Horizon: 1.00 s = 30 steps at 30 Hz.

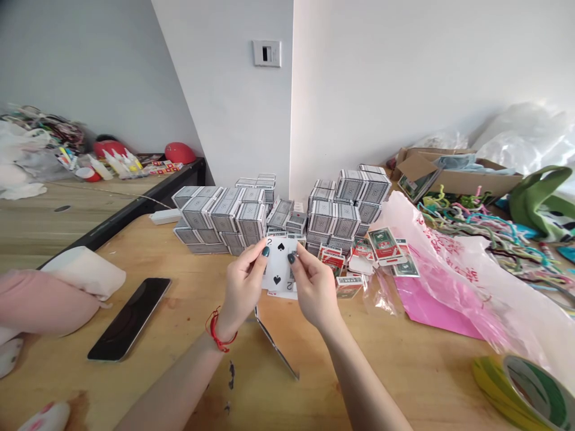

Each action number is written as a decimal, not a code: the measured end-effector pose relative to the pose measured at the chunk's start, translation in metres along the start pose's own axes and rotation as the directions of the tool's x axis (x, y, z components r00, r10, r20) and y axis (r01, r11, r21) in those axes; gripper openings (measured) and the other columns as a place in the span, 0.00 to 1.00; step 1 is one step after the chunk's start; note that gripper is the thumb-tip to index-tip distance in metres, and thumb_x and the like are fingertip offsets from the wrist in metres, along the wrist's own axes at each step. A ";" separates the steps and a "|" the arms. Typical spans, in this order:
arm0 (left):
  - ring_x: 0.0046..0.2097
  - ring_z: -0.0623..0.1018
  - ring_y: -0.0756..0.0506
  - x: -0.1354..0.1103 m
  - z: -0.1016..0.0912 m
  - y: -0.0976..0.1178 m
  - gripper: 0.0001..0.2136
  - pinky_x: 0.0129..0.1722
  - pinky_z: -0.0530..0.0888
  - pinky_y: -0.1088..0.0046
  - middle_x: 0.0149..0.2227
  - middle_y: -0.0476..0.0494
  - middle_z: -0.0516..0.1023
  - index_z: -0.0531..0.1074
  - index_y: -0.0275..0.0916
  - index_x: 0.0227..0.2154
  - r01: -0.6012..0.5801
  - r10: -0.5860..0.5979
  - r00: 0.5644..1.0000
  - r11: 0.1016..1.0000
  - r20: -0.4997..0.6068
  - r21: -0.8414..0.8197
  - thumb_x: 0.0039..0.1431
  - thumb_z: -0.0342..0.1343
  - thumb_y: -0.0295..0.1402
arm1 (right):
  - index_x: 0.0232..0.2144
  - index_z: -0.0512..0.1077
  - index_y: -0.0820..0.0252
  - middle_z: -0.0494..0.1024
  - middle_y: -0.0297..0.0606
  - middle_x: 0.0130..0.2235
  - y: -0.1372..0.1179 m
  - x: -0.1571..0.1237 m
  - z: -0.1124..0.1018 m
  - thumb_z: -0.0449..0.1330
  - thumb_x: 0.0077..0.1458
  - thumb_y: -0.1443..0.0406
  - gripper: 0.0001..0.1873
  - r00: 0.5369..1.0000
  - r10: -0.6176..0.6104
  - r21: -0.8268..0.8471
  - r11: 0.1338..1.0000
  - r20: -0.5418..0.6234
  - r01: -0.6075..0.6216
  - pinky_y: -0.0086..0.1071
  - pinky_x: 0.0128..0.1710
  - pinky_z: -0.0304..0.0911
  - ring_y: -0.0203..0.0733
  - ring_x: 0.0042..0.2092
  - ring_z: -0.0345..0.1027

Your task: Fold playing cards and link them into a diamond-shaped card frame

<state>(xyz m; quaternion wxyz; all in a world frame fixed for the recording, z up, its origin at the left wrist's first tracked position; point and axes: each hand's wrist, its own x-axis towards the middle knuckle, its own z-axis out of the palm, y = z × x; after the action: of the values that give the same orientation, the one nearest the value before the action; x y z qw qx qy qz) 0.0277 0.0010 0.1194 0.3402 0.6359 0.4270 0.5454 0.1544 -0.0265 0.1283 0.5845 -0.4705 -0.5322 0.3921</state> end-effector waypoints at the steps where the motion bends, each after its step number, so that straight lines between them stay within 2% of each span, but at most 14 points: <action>1: 0.38 0.73 0.48 0.000 0.000 0.000 0.16 0.37 0.71 0.71 0.42 0.42 0.73 0.68 0.39 0.48 -0.003 0.003 1.000 1.000 -0.002 0.006 0.58 0.45 0.31 | 0.51 0.66 0.57 0.75 0.41 0.42 0.000 0.000 0.000 0.54 0.53 0.58 0.23 1.000 -0.001 -0.010 1.000 -0.001 0.001 0.35 0.35 0.66 0.46 0.41 0.68; 4: 0.43 0.73 0.46 0.000 0.000 0.000 0.15 0.40 0.71 0.69 0.44 0.42 0.73 0.68 0.40 0.48 -0.010 0.010 1.000 1.000 -0.008 0.018 0.58 0.45 0.30 | 0.50 0.66 0.57 0.76 0.41 0.40 -0.002 0.000 0.001 0.54 0.53 0.58 0.23 1.000 -0.006 -0.044 0.999 -0.003 0.006 0.35 0.34 0.66 0.45 0.40 0.68; 7: 0.43 0.73 0.46 -0.002 0.002 0.000 0.15 0.40 0.71 0.68 0.43 0.42 0.73 0.68 0.40 0.47 0.002 -0.003 0.999 1.000 -0.040 -0.005 0.58 0.46 0.32 | 0.49 0.68 0.57 0.76 0.40 0.38 -0.003 0.000 0.001 0.54 0.53 0.58 0.21 1.000 0.011 -0.019 1.000 -0.008 -0.011 0.33 0.31 0.64 0.43 0.36 0.68; 12: 0.36 0.73 0.49 -0.004 0.005 0.003 0.12 0.34 0.70 0.73 0.40 0.43 0.74 0.69 0.40 0.42 0.071 -0.074 0.997 0.983 -0.008 -0.168 0.57 0.47 0.33 | 0.43 0.71 0.58 0.75 0.38 0.33 -0.004 -0.001 0.001 0.54 0.53 0.59 0.16 0.996 0.082 0.073 0.994 -0.045 -0.078 0.27 0.24 0.59 0.35 0.27 0.63; 18: 0.30 0.70 0.52 -0.004 0.006 0.004 0.08 0.27 0.67 0.79 0.32 0.47 0.72 0.67 0.40 0.38 0.203 -0.184 0.979 0.916 0.088 -0.345 0.56 0.48 0.33 | 0.39 0.71 0.58 0.73 0.34 0.30 -0.006 -0.001 0.005 0.54 0.53 0.61 0.12 0.994 0.092 0.134 0.988 -0.066 -0.082 0.26 0.25 0.57 0.33 0.26 0.61; 24: 0.26 0.66 0.54 -0.004 0.006 0.006 0.05 0.25 0.64 0.81 0.27 0.51 0.68 0.66 0.40 0.34 0.261 -0.234 0.965 0.869 0.116 -0.420 0.55 0.47 0.32 | 0.38 0.69 0.59 0.71 0.34 0.28 -0.004 -0.004 0.012 0.53 0.51 0.63 0.12 0.988 0.093 0.164 0.984 -0.121 -0.072 0.25 0.21 0.53 0.33 0.24 0.58; 30: 0.24 0.64 0.55 -0.006 0.010 0.006 0.03 0.22 0.63 0.81 0.26 0.52 0.66 0.63 0.40 0.32 0.257 -0.241 0.966 0.864 0.094 -0.432 0.55 0.46 0.31 | 0.37 0.67 0.57 0.66 0.31 0.25 -0.005 -0.004 0.012 0.52 0.51 0.63 0.11 0.985 0.149 0.197 0.972 -0.083 -0.130 0.25 0.19 0.51 0.33 0.22 0.54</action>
<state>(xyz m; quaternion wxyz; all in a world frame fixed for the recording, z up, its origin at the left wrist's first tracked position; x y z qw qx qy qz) 0.0380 -0.0068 0.1208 0.5506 0.4917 0.3646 0.5676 0.1418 -0.0298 0.1317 0.6232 -0.4668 -0.4286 0.4582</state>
